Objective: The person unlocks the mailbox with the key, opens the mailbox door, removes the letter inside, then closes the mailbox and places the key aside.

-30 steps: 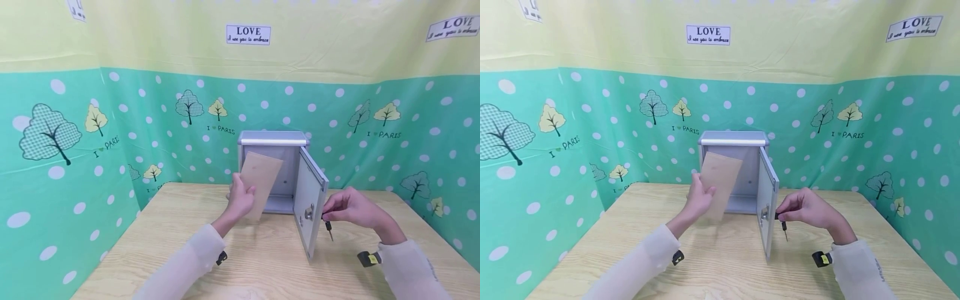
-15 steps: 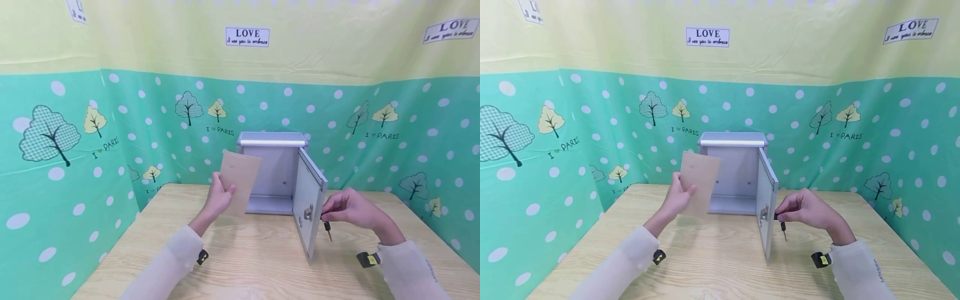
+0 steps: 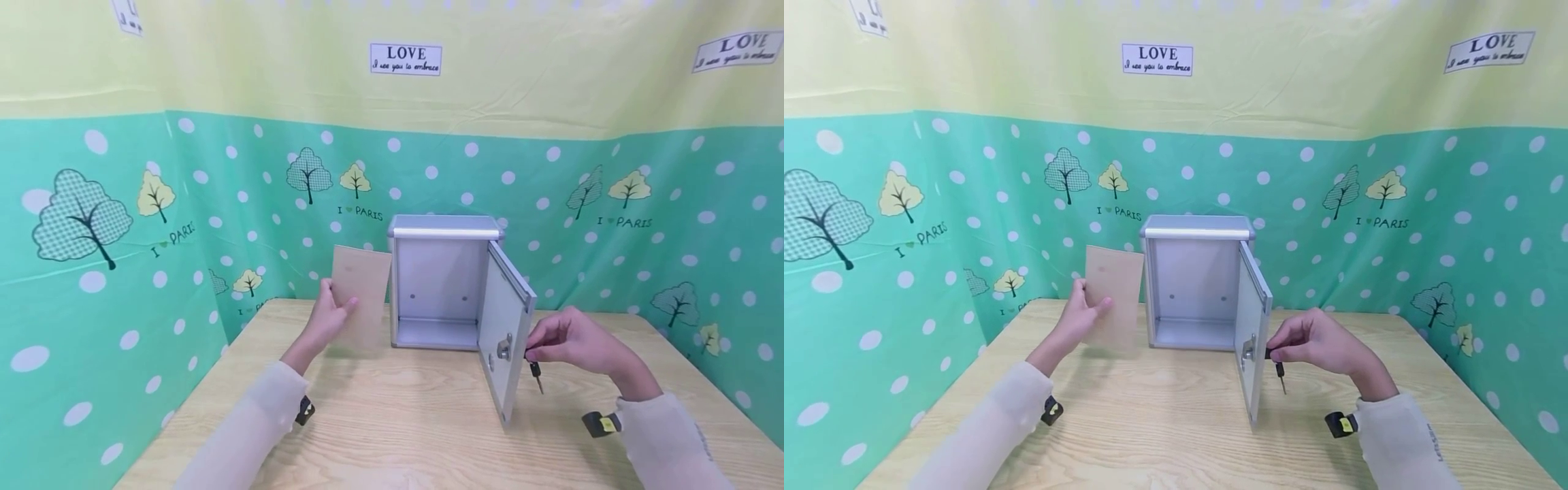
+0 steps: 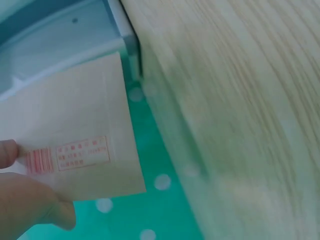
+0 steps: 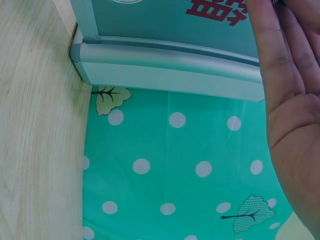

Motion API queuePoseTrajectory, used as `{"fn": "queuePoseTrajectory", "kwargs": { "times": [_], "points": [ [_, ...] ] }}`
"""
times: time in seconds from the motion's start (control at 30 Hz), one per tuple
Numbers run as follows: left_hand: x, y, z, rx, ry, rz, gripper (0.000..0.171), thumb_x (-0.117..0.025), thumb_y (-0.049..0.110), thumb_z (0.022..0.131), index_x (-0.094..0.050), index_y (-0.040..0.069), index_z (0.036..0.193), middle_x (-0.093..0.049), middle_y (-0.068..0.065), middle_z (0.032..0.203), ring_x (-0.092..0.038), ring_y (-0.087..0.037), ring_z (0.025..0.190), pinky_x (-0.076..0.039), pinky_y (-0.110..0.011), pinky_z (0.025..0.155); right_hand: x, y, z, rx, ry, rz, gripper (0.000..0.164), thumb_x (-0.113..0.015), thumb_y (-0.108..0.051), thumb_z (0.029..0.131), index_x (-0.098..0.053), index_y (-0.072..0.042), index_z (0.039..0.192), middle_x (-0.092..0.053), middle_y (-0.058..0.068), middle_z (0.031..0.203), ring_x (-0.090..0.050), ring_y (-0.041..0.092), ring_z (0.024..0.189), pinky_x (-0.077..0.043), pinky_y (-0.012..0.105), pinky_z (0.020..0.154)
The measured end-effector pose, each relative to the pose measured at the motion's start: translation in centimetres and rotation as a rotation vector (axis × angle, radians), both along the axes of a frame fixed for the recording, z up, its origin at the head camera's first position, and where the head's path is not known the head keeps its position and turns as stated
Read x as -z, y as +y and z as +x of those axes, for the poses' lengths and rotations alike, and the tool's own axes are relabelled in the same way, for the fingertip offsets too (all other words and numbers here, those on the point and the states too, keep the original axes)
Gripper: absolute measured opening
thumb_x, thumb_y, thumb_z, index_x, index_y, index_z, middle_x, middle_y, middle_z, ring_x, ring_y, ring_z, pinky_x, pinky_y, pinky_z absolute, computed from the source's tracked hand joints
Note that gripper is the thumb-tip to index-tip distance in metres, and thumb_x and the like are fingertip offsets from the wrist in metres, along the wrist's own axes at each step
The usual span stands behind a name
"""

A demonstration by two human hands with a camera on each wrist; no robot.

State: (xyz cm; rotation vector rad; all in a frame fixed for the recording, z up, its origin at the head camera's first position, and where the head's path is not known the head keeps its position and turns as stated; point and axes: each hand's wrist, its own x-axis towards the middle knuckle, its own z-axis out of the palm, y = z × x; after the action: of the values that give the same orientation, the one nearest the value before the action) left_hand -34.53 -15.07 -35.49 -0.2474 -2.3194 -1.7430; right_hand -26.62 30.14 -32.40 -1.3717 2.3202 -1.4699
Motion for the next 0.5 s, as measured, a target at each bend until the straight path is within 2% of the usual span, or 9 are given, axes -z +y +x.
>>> {"fn": "queuePoseTrajectory", "kwargs": {
  "times": [0.27,0.5],
  "points": [
    [0.8,-1.3,-1.6,-0.009,-0.051,0.020,0.050,-0.058,0.014,0.094,-0.024,0.007,0.131,-0.040,-0.018,0.132,-0.043,-0.033,0.123,-0.039,-0.049,0.103,0.2,0.1,0.0,-0.003,0.005,0.001,0.016,-0.066,0.007,0.083,-0.070,-0.001,0.097,-0.071,0.014,0.091,-0.068,0.023,0.074,-0.059,0.036,0.063],
    [1.2,-1.3,-2.4,-0.046,-0.146,0.016,0.052,-0.056,0.012,0.094,-0.022,0.007,0.133,-0.039,-0.018,0.129,-0.043,-0.033,0.120,-0.040,-0.047,0.101,0.1,0.0,0.0,0.026,0.002,0.020,0.015,-0.067,0.004,0.084,-0.070,-0.003,0.096,-0.071,0.012,0.091,-0.067,0.024,0.073,-0.059,0.036,0.064]
  ]
}}
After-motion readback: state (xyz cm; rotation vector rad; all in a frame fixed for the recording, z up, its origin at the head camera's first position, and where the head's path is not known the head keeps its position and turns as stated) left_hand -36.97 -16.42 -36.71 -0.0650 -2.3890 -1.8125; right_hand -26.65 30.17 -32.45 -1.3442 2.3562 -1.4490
